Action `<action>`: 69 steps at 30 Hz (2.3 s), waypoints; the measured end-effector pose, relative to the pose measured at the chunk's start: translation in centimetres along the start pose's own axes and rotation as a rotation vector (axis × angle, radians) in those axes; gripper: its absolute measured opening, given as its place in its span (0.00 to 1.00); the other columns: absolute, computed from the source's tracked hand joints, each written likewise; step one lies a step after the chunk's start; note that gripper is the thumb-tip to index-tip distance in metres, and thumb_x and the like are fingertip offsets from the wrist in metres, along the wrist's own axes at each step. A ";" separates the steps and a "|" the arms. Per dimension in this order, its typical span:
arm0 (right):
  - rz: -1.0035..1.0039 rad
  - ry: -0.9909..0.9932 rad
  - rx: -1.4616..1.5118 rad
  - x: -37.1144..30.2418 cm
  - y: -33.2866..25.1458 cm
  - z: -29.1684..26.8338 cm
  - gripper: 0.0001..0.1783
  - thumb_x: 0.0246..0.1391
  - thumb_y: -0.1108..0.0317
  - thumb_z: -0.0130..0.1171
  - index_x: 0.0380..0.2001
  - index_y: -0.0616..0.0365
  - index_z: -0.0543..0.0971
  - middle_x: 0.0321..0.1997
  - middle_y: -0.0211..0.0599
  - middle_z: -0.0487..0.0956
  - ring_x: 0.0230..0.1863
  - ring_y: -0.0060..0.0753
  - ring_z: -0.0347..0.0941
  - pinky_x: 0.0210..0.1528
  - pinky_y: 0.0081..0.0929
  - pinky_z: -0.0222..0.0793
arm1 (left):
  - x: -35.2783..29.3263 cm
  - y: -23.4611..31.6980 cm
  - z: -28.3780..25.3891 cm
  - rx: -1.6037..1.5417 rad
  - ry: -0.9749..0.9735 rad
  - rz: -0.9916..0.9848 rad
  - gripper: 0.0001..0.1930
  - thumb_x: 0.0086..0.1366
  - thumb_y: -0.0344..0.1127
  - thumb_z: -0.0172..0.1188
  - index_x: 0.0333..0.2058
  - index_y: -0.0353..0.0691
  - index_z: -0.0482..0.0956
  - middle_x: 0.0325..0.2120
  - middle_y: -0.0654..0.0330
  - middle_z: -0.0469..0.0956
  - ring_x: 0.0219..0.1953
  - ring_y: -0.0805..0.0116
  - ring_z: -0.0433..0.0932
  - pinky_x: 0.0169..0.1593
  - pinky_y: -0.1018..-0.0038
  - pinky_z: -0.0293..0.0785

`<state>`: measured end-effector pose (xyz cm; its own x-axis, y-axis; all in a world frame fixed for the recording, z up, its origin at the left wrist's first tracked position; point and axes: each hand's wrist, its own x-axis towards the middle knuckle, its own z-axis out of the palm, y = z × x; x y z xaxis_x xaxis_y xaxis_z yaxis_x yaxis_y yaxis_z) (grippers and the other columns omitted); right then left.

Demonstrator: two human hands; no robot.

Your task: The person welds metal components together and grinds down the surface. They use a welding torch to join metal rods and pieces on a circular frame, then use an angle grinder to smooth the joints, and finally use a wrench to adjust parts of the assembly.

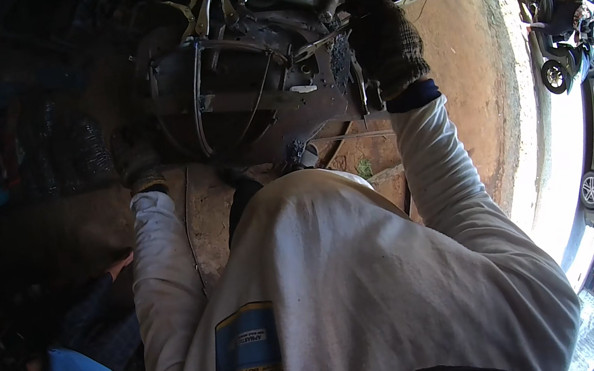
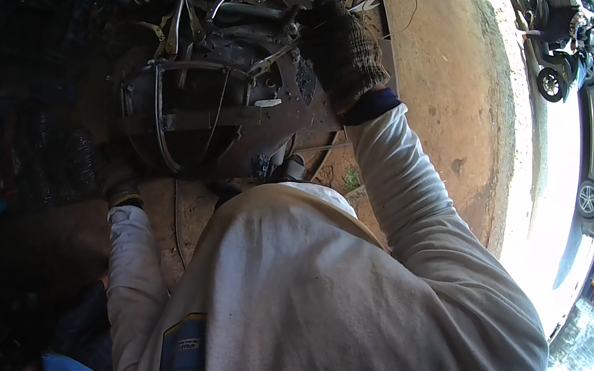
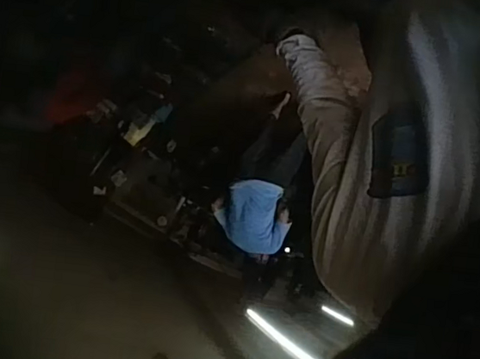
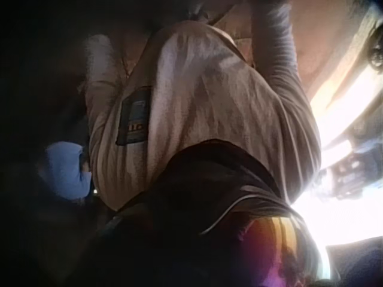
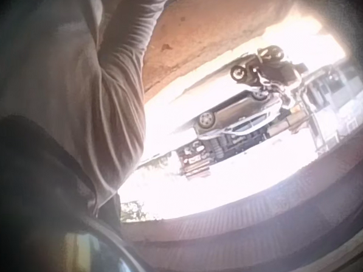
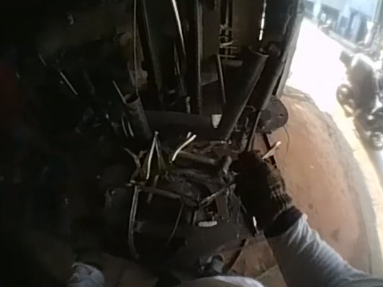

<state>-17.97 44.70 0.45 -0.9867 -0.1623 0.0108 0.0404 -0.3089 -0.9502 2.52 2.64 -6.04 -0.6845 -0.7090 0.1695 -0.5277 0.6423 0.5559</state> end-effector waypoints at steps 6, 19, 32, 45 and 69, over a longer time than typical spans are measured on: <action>-0.383 0.061 -0.779 -1.9 -1.6 1.2 0.17 0.59 0.56 0.56 0.46 0.54 0.75 0.43 0.33 0.79 0.37 0.33 0.75 0.39 0.31 0.72 | 0.1 -0.1 -0.1 0.050 -0.041 -0.088 0.23 0.64 0.49 0.56 0.46 0.33 0.75 0.43 0.50 0.79 0.46 0.57 0.77 0.50 0.68 0.71; -0.419 -0.127 -0.854 -2.6 -2.1 -0.1 0.20 0.54 0.69 0.60 0.51 0.55 0.72 0.43 0.46 0.80 0.48 0.43 0.77 0.48 0.37 0.73 | 1.6 -5.4 1.7 0.828 -0.055 0.329 0.21 0.68 0.48 0.48 0.48 0.37 0.75 0.48 0.47 0.76 0.51 0.50 0.74 0.57 0.60 0.67; -0.433 -0.163 -0.893 -3.2 -2.2 -0.5 0.27 0.52 0.69 0.60 0.56 0.58 0.69 0.56 0.42 0.72 0.58 0.38 0.68 0.59 0.31 0.65 | 1.3 -4.8 1.3 0.630 0.098 0.489 0.22 0.67 0.47 0.47 0.53 0.39 0.71 0.50 0.48 0.73 0.52 0.49 0.73 0.54 0.60 0.69; -0.481 -0.171 -0.725 -1.2 1.1 -2.3 0.28 0.49 0.70 0.67 0.52 0.58 0.68 0.48 0.44 0.77 0.48 0.41 0.76 0.50 0.32 0.72 | 0.4 -0.7 1.3 0.155 0.121 0.191 0.24 0.67 0.53 0.48 0.45 0.37 0.78 0.46 0.47 0.77 0.49 0.48 0.75 0.53 0.60 0.69; -0.527 -0.163 -1.267 -2.0 0.4 -0.7 0.24 0.52 0.65 0.61 0.52 0.54 0.70 0.43 0.41 0.79 0.42 0.45 0.78 0.45 0.35 0.74 | 1.1 -5.6 3.4 0.920 -0.120 0.387 0.19 0.70 0.42 0.48 0.53 0.38 0.71 0.48 0.51 0.75 0.54 0.56 0.72 0.59 0.68 0.64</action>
<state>-16.06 45.53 -0.17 -0.8077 -0.4274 0.4062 -0.5842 0.6732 -0.4533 3.00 -0.75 -11.69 -0.9107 -0.4022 0.0945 -0.4069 0.8336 -0.3736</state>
